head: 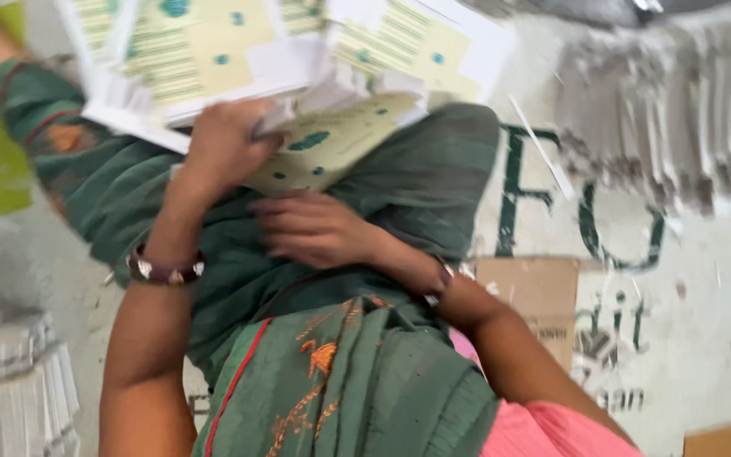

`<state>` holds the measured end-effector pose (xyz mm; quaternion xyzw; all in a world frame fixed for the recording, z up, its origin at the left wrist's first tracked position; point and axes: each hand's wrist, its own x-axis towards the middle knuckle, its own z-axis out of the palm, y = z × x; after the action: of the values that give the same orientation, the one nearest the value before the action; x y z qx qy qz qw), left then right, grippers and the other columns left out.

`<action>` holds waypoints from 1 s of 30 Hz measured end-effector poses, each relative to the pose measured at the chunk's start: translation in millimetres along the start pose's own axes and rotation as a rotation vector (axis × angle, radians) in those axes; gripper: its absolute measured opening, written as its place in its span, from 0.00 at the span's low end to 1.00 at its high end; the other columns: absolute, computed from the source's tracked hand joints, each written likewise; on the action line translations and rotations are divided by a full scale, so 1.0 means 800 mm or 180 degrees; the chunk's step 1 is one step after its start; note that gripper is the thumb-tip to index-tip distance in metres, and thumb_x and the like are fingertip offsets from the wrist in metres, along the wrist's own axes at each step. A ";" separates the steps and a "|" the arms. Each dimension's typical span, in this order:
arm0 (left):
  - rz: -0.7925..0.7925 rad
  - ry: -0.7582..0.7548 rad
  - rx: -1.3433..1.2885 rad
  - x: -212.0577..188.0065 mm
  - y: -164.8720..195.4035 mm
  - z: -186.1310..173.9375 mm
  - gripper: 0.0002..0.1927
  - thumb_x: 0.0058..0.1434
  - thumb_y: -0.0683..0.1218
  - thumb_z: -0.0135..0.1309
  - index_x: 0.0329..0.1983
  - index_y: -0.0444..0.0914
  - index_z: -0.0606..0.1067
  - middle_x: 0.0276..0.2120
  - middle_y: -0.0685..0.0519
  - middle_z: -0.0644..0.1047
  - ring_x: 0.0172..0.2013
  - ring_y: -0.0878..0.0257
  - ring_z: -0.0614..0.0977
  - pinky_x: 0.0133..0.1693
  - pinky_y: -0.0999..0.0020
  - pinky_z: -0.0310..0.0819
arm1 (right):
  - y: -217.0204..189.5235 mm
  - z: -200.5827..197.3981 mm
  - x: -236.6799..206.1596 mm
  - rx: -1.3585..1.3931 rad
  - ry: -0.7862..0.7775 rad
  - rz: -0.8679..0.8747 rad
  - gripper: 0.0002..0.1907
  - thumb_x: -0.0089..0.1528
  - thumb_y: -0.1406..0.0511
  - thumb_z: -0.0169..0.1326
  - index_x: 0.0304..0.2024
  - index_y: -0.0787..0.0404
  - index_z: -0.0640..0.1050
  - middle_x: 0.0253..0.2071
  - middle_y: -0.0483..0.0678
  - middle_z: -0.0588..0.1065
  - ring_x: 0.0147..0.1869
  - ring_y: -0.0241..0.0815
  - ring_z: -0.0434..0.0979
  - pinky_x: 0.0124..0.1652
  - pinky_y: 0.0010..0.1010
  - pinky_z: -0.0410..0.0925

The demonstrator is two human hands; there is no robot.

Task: The person sits on the floor of a print workshop holding stacks of die-cut printed sheets on their lap. They flex and fan each stack, peel away the cut waste paper strips, and place the cleaned sheets onto piles beside them.

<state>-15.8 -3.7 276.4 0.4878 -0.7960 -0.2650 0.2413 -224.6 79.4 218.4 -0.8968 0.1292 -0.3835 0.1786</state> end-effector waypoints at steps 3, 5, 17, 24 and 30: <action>-0.0298 0.0585 -0.0632 -0.063 -0.007 -0.026 0.08 0.60 0.42 0.63 0.41 0.36 0.80 0.35 0.44 0.81 0.34 0.46 0.82 0.37 0.57 0.75 | 0.002 -0.020 -0.057 -0.0507 0.1805 0.1899 0.04 0.64 0.71 0.58 0.38 0.56 0.79 0.45 0.48 0.74 0.55 0.48 0.75 0.51 0.38 0.70; -0.0629 0.0958 -0.1127 -0.101 -0.015 -0.033 0.11 0.58 0.39 0.64 0.44 0.35 0.79 0.34 0.47 0.81 0.32 0.52 0.83 0.37 0.61 0.76 | 0.029 -0.026 -0.080 0.0902 0.2830 0.2831 0.21 0.64 0.72 0.62 0.54 0.59 0.67 0.54 0.50 0.67 0.57 0.43 0.69 0.57 0.38 0.65; -0.0654 0.2689 -0.2206 -0.199 -0.082 0.041 0.05 0.73 0.40 0.57 0.49 0.36 0.75 0.44 0.55 0.76 0.44 0.68 0.77 0.46 0.73 0.72 | 0.094 0.021 -0.069 0.2393 0.1780 0.3191 0.24 0.62 0.75 0.61 0.58 0.76 0.69 0.51 0.57 0.78 0.55 0.46 0.78 0.56 0.36 0.71; 0.0050 0.3184 -0.2662 -0.110 -0.116 0.029 0.14 0.83 0.44 0.50 0.65 0.33 0.66 0.52 0.57 0.72 0.52 0.71 0.73 0.56 0.75 0.69 | 0.089 -0.108 0.020 0.1047 0.2130 0.2539 0.06 0.59 0.74 0.62 0.38 0.70 0.80 0.33 0.47 0.80 0.36 0.36 0.77 0.37 0.29 0.70; 0.0003 0.2958 -0.2943 -0.007 -0.156 0.051 0.22 0.80 0.40 0.47 0.74 0.35 0.59 0.55 0.56 0.70 0.53 0.68 0.70 0.59 0.71 0.65 | 0.162 -0.100 0.031 0.1138 0.2074 0.2256 0.07 0.66 0.67 0.62 0.41 0.67 0.80 0.36 0.44 0.79 0.40 0.34 0.80 0.40 0.26 0.74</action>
<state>41.2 -38.9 163.9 0.3972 -0.4131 -0.3414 0.7450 -279.1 -64.0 231.3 -0.5874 0.4066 -0.5751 0.3986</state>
